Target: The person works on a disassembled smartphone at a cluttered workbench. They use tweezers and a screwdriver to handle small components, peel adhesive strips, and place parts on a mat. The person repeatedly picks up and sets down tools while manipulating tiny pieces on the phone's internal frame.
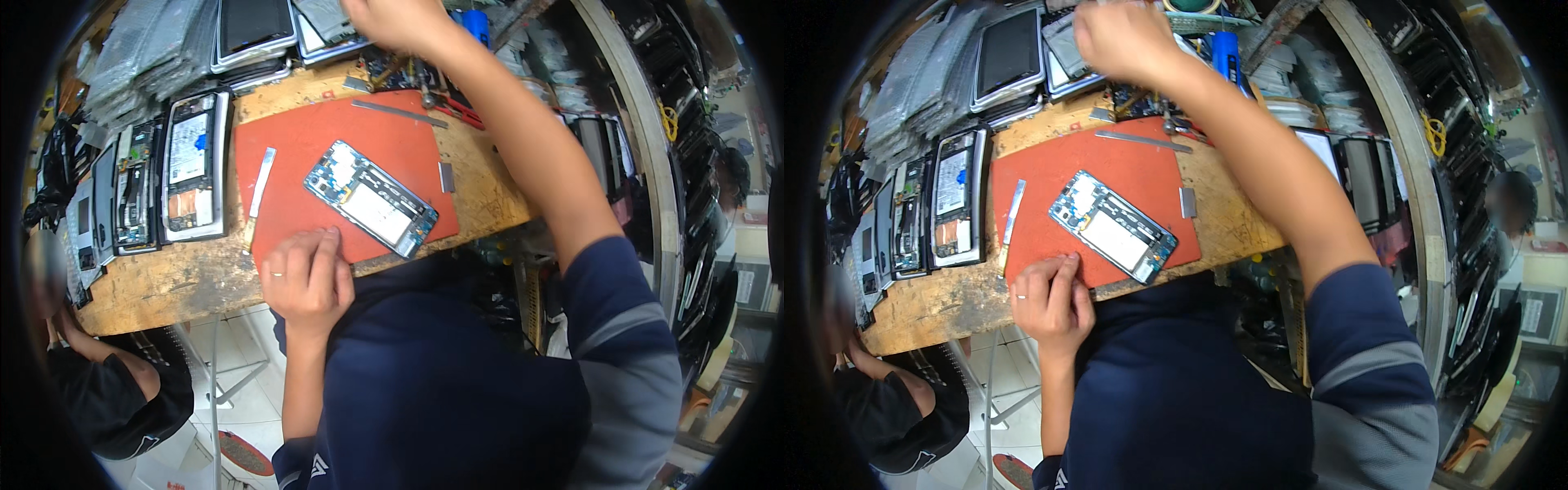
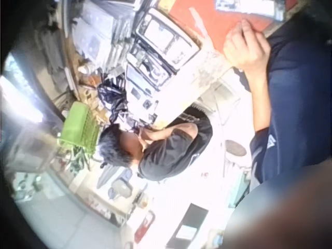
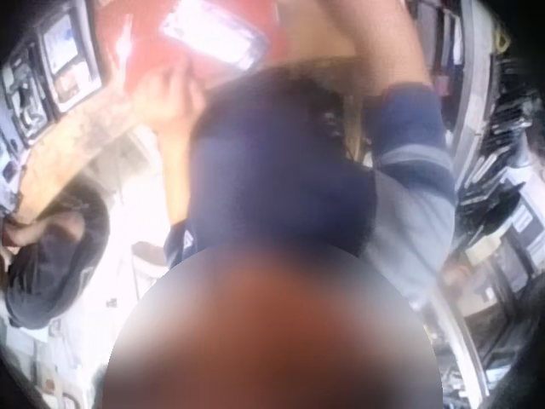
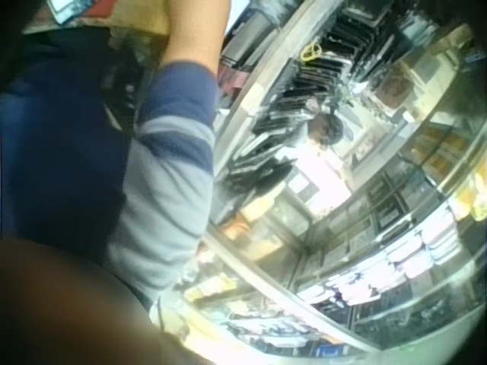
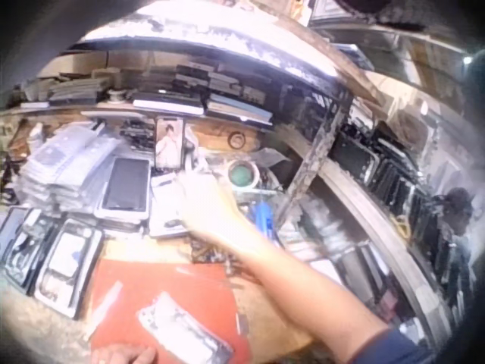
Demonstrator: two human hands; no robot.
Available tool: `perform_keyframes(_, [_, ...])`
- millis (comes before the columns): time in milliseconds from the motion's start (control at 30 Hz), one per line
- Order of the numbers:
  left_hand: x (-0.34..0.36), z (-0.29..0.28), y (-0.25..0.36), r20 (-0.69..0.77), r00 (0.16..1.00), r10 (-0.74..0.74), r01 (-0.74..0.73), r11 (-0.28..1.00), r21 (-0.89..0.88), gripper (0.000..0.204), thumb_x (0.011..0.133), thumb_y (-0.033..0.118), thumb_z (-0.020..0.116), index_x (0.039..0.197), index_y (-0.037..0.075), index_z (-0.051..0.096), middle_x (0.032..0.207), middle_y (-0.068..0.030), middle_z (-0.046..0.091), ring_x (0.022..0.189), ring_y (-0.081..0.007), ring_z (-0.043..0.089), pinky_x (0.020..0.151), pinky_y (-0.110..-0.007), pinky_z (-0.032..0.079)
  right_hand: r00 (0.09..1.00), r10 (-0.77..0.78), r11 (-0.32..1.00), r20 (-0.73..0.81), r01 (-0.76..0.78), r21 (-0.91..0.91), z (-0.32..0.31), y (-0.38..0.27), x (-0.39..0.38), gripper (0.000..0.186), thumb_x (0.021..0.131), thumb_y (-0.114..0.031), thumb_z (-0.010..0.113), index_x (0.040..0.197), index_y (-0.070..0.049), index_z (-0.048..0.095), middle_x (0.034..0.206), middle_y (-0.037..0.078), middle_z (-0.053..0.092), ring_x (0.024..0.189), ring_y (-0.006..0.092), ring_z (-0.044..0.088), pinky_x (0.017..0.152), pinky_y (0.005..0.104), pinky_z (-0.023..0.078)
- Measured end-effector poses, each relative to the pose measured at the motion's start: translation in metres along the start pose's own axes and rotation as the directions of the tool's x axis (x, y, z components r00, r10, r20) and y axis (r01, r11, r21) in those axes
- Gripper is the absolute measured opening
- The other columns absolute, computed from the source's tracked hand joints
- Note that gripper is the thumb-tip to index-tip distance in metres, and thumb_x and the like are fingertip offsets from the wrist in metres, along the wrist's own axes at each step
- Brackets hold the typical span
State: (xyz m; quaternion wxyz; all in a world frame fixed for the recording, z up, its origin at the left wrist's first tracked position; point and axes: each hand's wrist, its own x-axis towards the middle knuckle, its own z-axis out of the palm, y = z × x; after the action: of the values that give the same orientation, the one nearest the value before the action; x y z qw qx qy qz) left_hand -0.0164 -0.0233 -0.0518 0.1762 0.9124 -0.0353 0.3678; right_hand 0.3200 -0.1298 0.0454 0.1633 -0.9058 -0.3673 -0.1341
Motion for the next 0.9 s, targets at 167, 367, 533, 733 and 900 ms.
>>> perform_keyframes(167, [-0.001,0.002,0.000,-0.018,1.000,0.023,-0.023,1.000,0.014,0.030,0.073,0.007,0.073,0.102,0.007,0.080,0.096,-0.0034,0.074,0.089,-0.0234,0.072,0.077,-0.037,0.051,0.992,0.026,0.973,0.121,-0.052,0.223,-0.005,-0.025,-0.133,0.018,0.096,-0.022,0.071,0.106,-0.008,0.076,0.102,0.012,0.074,0.090,0.0356,0.070,0.080,0.0451,0.055])
perform_keyframes(367, [-0.003,-0.001,0.001,0.013,1.000,-0.002,0.003,1.000,-0.031,0.030,0.075,0.006,0.072,0.104,0.008,0.079,0.100,-0.0047,0.074,0.091,-0.0257,0.071,0.079,-0.040,0.051,0.965,-0.071,0.991,-0.253,0.097,0.093,-0.010,-0.031,-0.175,0.040,0.090,-0.012,0.076,0.129,-0.007,0.071,0.121,0.014,0.065,0.117,0.0345,0.062,0.095,0.0457,0.047])
perform_keyframes(533, [-0.008,-0.008,-0.001,0.090,0.995,-0.038,0.046,0.995,-0.087,0.033,0.079,0.015,0.075,0.111,0.007,0.076,0.109,-0.0062,0.072,0.104,-0.0254,0.071,0.087,-0.040,0.055,0.993,0.019,0.983,0.119,-0.040,0.177,-0.042,-0.084,-0.223,0.063,0.083,-0.022,0.087,0.137,0.000,0.064,0.119,0.017,0.064,0.110,0.0377,0.062,0.092,0.0493,0.049])
perform_keyframes(733, [-0.013,-0.013,-0.006,0.085,0.996,-0.028,0.043,0.983,-0.176,0.035,0.080,0.017,0.076,0.113,0.006,0.075,0.113,-0.0074,0.071,0.109,-0.0257,0.070,0.094,-0.040,0.056,0.995,-0.040,0.974,0.091,0.019,0.227,-0.033,-0.113,-0.235,0.076,0.070,-0.014,0.090,0.138,0.001,0.060,0.113,0.019,0.065,0.105,0.0402,0.061,0.091,0.0503,0.050])
perform_keyframes(900, [-0.013,-0.013,-0.005,0.059,0.998,-0.034,0.044,0.985,-0.165,0.036,0.077,0.015,0.077,0.112,0.007,0.076,0.115,-0.0070,0.073,0.106,-0.0258,0.071,0.090,-0.039,0.057,0.993,-0.113,0.947,-0.019,0.113,0.301,-0.015,-0.107,-0.230,0.073,0.067,-0.008,0.085,0.135,0.002,0.061,0.119,0.021,0.066,0.107,0.0417,0.061,0.094,0.0505,0.050])
